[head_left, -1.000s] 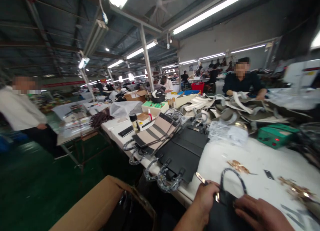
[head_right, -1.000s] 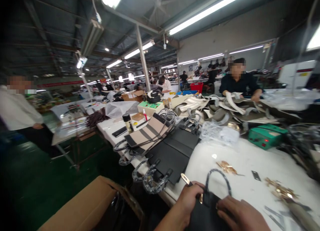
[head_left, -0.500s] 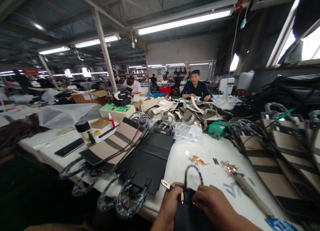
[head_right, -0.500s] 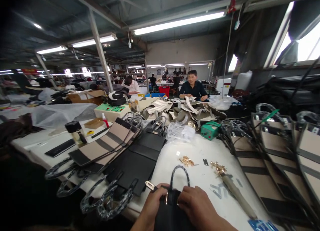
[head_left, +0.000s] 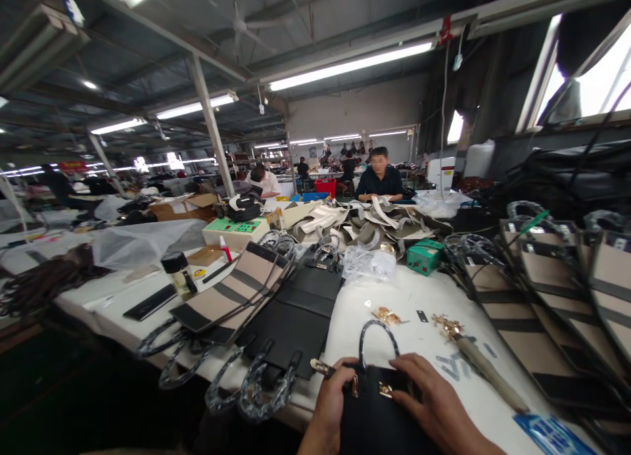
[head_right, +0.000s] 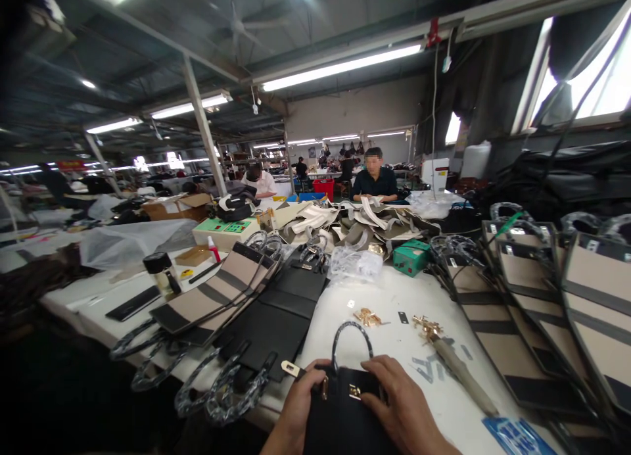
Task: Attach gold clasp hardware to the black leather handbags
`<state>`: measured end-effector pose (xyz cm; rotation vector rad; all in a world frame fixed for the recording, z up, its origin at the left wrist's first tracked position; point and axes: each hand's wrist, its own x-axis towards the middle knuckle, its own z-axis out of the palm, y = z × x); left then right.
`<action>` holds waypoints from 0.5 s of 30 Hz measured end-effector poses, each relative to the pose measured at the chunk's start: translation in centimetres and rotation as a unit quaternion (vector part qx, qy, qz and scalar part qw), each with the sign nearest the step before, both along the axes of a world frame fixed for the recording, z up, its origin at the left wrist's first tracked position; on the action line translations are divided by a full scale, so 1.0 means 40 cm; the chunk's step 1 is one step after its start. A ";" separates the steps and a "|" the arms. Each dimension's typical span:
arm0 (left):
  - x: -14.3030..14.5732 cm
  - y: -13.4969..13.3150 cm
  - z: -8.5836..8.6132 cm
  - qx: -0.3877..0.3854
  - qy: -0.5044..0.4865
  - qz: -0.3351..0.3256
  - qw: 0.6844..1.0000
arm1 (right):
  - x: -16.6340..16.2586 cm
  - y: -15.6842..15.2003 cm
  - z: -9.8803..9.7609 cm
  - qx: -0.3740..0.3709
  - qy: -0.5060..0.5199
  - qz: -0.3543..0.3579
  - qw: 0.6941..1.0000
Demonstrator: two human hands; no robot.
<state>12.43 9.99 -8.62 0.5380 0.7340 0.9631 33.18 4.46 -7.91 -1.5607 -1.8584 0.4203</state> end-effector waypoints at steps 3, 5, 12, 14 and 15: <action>-0.001 -0.002 0.000 0.021 -0.034 -0.015 0.999 | 0.005 -0.004 -0.037 0.044 0.016 -0.097 0.994; -0.002 -0.002 0.003 0.018 -0.052 -0.019 0.998 | 0.009 -0.003 -0.050 0.040 0.041 -0.137 0.989; -0.007 -0.029 0.051 0.008 -0.028 -0.015 0.999 | 0.053 -0.040 0.030 -0.102 0.139 -0.046 0.984; -0.004 -0.033 0.063 0.013 -0.017 -0.014 1.000 | 0.069 -0.047 0.057 -0.128 0.163 -0.028 0.978; -0.001 -0.035 0.068 0.015 -0.013 -0.014 1.000 | 0.074 -0.049 0.067 -0.136 0.171 -0.026 0.975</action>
